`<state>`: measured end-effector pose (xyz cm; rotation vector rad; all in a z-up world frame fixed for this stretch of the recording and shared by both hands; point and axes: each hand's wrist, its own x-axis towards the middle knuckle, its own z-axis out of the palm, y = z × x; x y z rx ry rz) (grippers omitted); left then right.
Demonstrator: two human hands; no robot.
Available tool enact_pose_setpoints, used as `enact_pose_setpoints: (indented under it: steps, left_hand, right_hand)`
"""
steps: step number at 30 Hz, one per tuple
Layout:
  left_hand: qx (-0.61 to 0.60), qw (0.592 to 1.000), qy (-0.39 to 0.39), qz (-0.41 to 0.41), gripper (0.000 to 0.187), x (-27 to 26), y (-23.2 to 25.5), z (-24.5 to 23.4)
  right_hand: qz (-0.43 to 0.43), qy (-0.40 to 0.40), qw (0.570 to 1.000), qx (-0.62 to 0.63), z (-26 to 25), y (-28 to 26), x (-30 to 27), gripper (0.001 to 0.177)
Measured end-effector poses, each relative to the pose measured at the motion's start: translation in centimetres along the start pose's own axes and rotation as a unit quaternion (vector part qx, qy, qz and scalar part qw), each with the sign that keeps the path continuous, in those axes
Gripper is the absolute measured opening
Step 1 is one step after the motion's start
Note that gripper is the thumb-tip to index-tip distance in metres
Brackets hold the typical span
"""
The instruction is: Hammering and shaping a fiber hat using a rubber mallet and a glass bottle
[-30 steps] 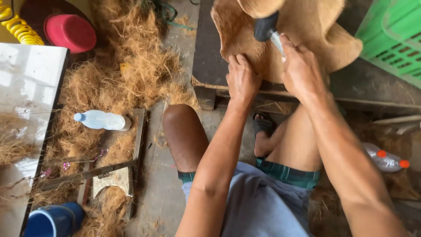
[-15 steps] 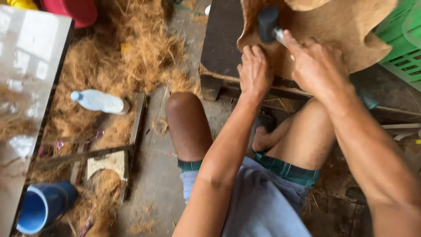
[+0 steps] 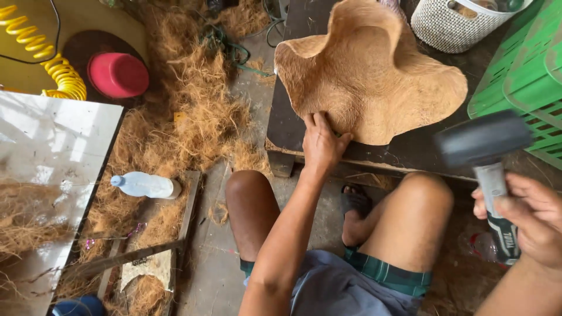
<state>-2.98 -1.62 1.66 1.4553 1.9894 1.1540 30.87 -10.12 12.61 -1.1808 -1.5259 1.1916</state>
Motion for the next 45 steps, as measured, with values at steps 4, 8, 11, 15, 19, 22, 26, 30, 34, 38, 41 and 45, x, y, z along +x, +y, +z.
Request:
enact_pose_setpoints:
  steps: [4,8,11,15,19,22,26,30,34,38,41,45]
  left_hand:
    - [0.014,1.0,-0.019,-0.015,0.076,-0.3,0.8,-0.7]
    - [0.039,0.998,-0.047,-0.006,0.077,-0.8,0.9,-1.1]
    - [0.042,0.996,-0.072,0.001,0.092,-1.6,1.6,-2.2]
    - [0.051,0.995,-0.084,0.009,0.094,-2.2,1.6,-2.9]
    - [0.035,0.997,-0.067,0.019,0.09,-2.2,1.2,-2.3]
    - [0.042,0.996,-0.078,0.025,0.091,-2.8,1.8,-2.4]
    - [0.055,0.994,-0.092,0.018,0.089,-2.8,3.2,-3.5]
    - [0.086,0.992,-0.082,0.037,0.093,-2.9,2.3,-2.8]
    - [0.094,0.993,-0.058,0.034,0.099,-4.2,2.0,-2.9]
    - [0.126,0.99,-0.05,0.041,0.078,-4.5,-0.8,-1.2]
    - [0.163,0.982,-0.045,0.081,0.07,-4.7,-0.5,-1.6]
    - [0.183,0.979,-0.033,0.085,0.066,-4.1,-0.1,-2.3]
  right_hand:
    - [-0.028,0.089,0.995,-0.036,-0.4,4.9,2.2,0.046]
    - [0.052,0.162,0.979,-0.11,-1.3,11.7,7.0,0.048]
    - [0.115,0.133,0.962,-0.211,-1.1,13.3,10.7,0.057]
    - [0.096,0.09,0.9,-0.415,0.0,13.6,14.7,0.054]
    - [0.005,0.047,0.853,-0.52,4.2,8.1,14.9,0.066]
    - [0.074,0.003,0.98,-0.187,9.8,3.6,13.9,0.084]
    - [-0.028,-0.025,0.998,-0.056,14.3,2.0,15.5,0.085]
    - [-0.067,0.086,0.985,-0.13,15.0,6.9,19.7,0.05]
    - [-0.05,0.171,0.969,-0.169,15.8,7.0,20.5,0.039]
    - [-0.143,0.16,0.975,-0.052,15.0,5.0,21.6,0.03]
    - [-0.156,0.168,0.973,-0.009,13.2,3.6,23.1,0.03]
    - [-0.171,0.176,0.969,0.033,10.5,0.6,23.5,0.023]
